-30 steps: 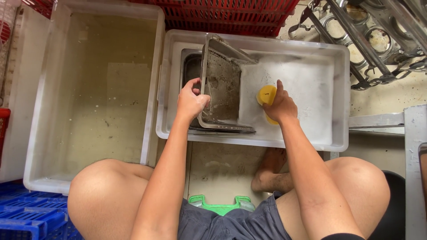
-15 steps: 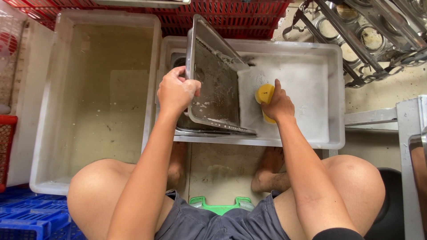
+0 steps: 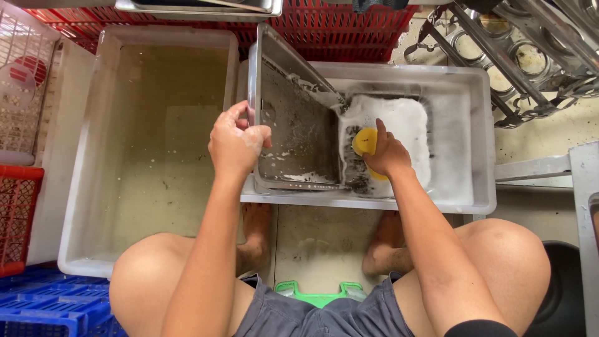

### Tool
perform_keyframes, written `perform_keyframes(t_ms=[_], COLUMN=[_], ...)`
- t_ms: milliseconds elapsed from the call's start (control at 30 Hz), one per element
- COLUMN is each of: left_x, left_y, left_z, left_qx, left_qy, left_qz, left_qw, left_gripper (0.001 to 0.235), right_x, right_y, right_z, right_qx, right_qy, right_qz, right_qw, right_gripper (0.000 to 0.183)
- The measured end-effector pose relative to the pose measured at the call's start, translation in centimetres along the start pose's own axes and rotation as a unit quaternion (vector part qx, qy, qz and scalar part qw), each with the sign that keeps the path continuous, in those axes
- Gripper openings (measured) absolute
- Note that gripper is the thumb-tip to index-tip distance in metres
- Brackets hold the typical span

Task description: The person uses a sponge to scrub a metal tray in a bin of soapy water, turning the tray over several times to clean all sides.

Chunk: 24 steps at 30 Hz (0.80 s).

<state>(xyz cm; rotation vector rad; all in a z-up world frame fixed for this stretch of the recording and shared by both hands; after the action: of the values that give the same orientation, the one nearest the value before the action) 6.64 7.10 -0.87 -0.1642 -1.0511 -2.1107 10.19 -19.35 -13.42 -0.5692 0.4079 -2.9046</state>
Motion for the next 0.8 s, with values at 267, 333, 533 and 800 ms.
perform_keyframes(t_ms=[267, 333, 533, 800], left_x=[-2.4, -2.8, -3.0, -3.8], left_y=[-2.8, -2.6, -3.0, -3.2], left_z=[-3.1, -3.3, -3.7, -3.5], left_qx=[0.098, 0.118, 0.206, 0.32], left_qy=[-0.024, -0.022, -0.038, -0.125], left_qz=[0.003, -0.002, 0.002, -0.01], left_qw=[0.995, 0.993, 0.978, 0.939], left_gripper=[0.071, 0.072, 0.076, 0.073], right_x=[-1.0, -1.6, -2.6, -2.9], right_y=[0.0, 0.2, 2.9, 4.0], right_z=[-1.2, -1.3, -3.5, -4.8], right_qx=[0.004, 0.008, 0.081, 0.145], right_qy=[-0.012, -0.004, 0.024, 0.041], right_qz=[0.001, -0.003, -0.04, -0.035], right_qw=[1.0, 1.0, 0.996, 0.988], right_gripper=[0.079, 0.079, 0.076, 0.074])
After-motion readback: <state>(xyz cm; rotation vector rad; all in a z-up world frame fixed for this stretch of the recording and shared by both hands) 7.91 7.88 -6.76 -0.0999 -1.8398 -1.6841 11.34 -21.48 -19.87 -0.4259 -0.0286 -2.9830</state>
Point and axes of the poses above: each hand's wrist, its own x-axis away from the middle knuckle, its own z-axis out of the back of the hand, y = z × x, the point moved 3 cm from there along -x, towards the middle knuckle, and after that the axes turned 10 degrees about z, right-handed, at the moved point
